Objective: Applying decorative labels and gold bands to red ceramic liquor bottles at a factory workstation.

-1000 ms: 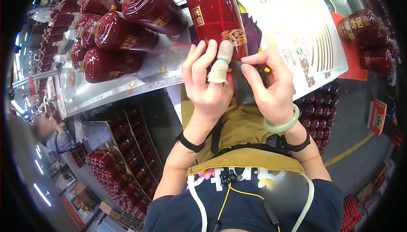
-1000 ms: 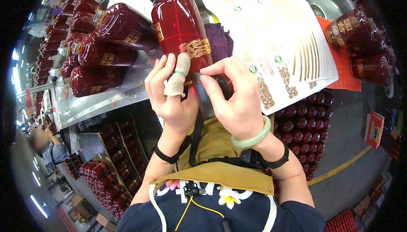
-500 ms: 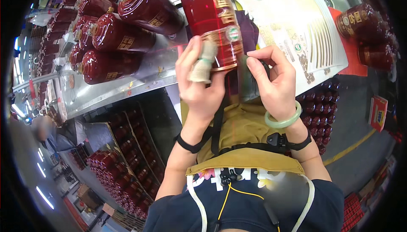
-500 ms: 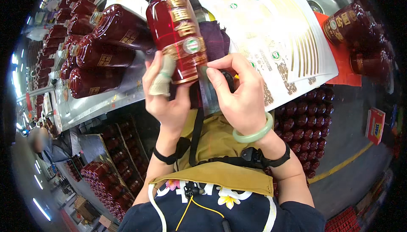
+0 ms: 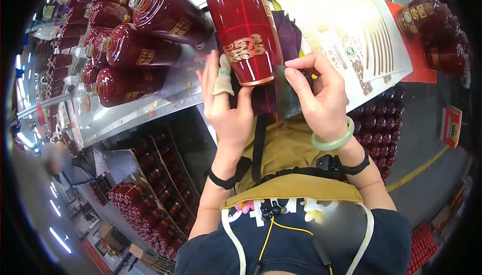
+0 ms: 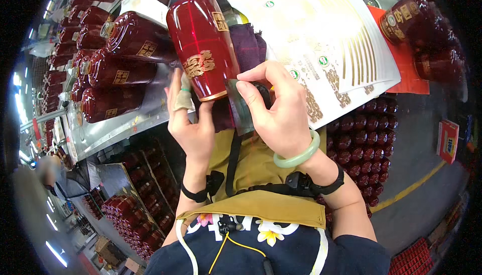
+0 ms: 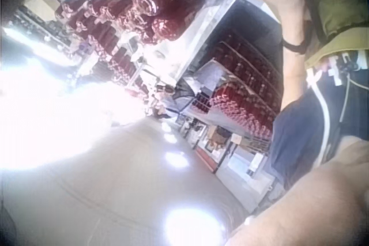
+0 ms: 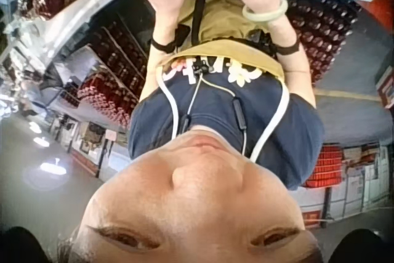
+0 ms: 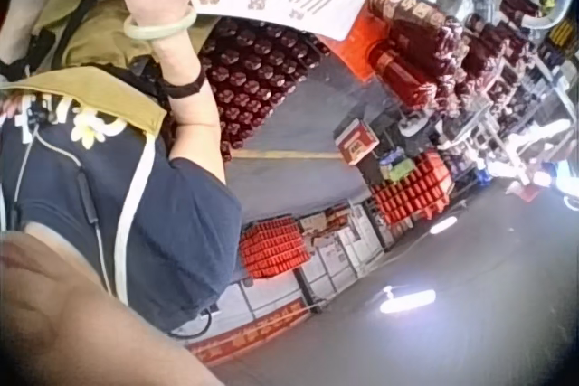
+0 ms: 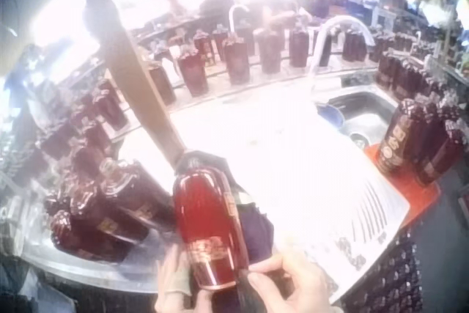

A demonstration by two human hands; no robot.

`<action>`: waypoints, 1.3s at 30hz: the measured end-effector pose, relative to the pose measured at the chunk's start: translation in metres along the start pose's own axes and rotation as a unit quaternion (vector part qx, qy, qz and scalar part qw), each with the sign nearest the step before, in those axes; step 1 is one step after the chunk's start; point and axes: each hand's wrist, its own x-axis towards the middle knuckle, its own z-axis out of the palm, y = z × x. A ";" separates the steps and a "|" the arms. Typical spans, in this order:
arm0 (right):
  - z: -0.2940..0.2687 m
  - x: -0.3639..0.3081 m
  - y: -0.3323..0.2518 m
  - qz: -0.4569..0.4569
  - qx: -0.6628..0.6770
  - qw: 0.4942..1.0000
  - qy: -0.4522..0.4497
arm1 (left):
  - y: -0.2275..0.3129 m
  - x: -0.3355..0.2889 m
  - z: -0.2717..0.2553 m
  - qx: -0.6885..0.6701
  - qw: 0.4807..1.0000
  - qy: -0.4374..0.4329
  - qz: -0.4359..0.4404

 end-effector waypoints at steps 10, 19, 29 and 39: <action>-0.008 0.007 -0.009 0.037 -0.013 0.999 -0.009 | 0.004 0.010 -0.004 -0.028 0.996 0.035 0.074; -0.002 -0.002 -0.017 0.001 -0.003 0.999 -0.032 | -0.005 0.004 -0.007 -0.070 0.996 -0.039 0.035; -0.008 0.003 -0.016 0.057 -0.019 0.998 -0.025 | 0.014 0.028 -0.027 -0.133 0.987 -0.087 -0.006; -0.029 0.040 -0.044 -0.084 -0.074 0.991 -0.066 | 0.010 0.119 0.000 -0.399 0.836 -0.140 -0.350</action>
